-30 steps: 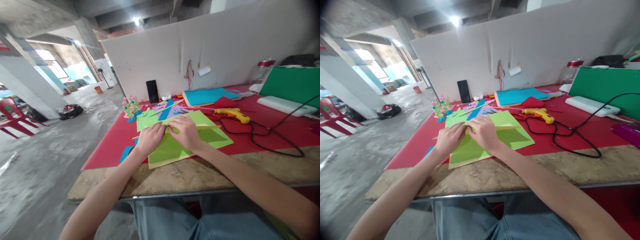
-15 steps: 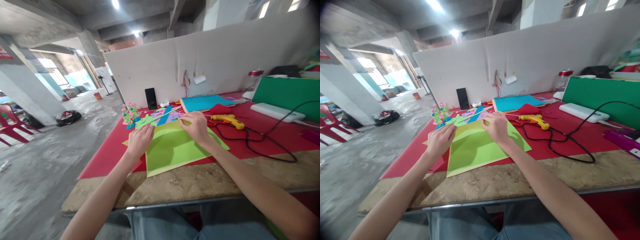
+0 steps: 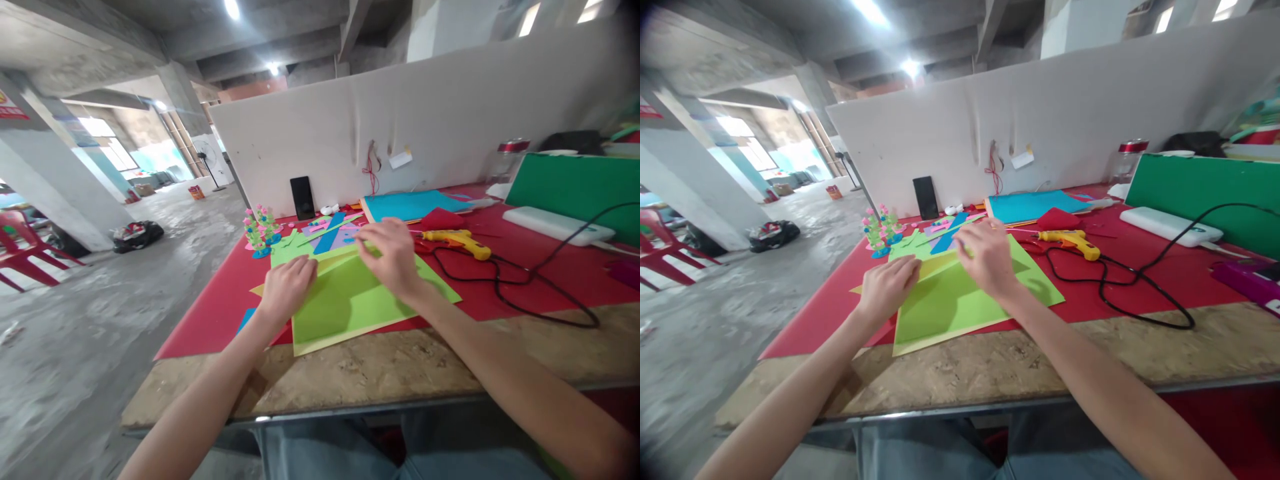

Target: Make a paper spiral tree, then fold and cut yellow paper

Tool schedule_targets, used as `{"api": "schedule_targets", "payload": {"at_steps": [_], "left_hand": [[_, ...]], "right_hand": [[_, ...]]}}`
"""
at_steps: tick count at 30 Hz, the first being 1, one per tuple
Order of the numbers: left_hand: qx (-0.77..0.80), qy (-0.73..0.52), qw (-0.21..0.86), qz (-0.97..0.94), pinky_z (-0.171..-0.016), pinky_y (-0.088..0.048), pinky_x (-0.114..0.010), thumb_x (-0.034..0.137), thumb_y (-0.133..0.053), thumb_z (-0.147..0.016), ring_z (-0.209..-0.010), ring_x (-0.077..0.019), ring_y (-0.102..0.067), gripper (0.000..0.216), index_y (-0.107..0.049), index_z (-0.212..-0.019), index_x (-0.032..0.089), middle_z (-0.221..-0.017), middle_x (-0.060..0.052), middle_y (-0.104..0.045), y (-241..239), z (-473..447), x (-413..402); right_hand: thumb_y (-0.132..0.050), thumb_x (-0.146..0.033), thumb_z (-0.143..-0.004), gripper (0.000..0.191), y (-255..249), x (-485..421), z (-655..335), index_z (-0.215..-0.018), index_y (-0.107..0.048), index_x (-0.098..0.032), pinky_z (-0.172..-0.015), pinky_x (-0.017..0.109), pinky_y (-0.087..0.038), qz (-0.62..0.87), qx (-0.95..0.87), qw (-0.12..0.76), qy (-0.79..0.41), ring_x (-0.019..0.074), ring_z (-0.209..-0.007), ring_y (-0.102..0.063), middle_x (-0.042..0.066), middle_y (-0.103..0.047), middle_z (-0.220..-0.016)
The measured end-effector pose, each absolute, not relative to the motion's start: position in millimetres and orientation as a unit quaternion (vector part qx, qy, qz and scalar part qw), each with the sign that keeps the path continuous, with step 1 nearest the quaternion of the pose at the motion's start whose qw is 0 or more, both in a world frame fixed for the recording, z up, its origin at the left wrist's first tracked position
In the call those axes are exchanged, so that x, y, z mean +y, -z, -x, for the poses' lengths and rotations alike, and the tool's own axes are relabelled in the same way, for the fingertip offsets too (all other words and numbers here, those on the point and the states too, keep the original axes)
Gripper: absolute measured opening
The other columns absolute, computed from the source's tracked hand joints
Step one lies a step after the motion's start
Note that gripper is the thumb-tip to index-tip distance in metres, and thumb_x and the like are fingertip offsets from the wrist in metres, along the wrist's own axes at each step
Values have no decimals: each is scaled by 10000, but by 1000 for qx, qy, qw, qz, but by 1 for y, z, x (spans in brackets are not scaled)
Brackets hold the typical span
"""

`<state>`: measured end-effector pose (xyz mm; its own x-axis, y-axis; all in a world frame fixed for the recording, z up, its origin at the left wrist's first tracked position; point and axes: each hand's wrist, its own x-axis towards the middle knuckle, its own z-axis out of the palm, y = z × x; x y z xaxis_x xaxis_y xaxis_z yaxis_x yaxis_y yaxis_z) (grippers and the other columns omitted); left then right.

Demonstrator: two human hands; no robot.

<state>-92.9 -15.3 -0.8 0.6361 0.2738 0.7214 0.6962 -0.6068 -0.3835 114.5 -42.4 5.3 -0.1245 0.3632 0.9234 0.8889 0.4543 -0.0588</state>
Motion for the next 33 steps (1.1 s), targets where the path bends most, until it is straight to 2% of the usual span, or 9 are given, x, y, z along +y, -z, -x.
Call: {"api": "schedule_targets", "payload": {"at_steps": [4, 9, 19, 26, 33], "left_hand": [[-272, 252, 309, 876, -476, -327, -242, 168, -438, -845, -617, -123, -591, 145, -565, -775, 161, -700, 0, -648, 7, 84, -25], [-273, 261, 305, 874, -488, -328, -243, 173, -436, -851, -643, -124, -599, 124, -559, -868, 167, -741, -1, -656, 7, 87, -22], [-255, 265, 310, 876, -498, -359, -230, 144, -415, -848, -648, -119, -600, 151, -562, -816, 151, -713, -11, -646, 4, 84, -27], [-273, 326, 347, 836, -486, -344, -226, 159, -437, -837, -615, -100, -599, 150, -583, -807, 177, -736, 11, -671, -5, 95, -17], [-307, 348, 333, 821, -510, -342, -212, 174, -448, -833, -665, -115, -608, 149, -596, -823, 188, -768, 9, -680, -9, 108, -8]], "right_hand": [[-473, -167, -801, 127, 7, -53, -80, -781, -598, -158, -816, 313, -369, 400, -781, 427, 220, 142, -789, -538, 15, -631, -823], [-494, -171, -789, 106, 14, -50, -83, -752, -591, -156, -750, 299, -380, 418, -767, 444, 199, 145, -762, -531, 15, -628, -786], [-474, -160, -784, 125, 10, -50, -79, -725, -584, -166, -817, 314, -353, 410, -763, 444, 232, 139, -772, -528, 4, -632, -790], [-460, -167, -784, 144, 2, -37, -112, -728, -592, -181, -837, 326, -339, 469, -724, 441, 248, 147, -775, -550, 2, -642, -801], [-466, -176, -756, 145, 4, -17, -161, -703, -601, -166, -790, 329, -335, 552, -662, 428, 271, 171, -754, -541, 24, -640, -774]]}}
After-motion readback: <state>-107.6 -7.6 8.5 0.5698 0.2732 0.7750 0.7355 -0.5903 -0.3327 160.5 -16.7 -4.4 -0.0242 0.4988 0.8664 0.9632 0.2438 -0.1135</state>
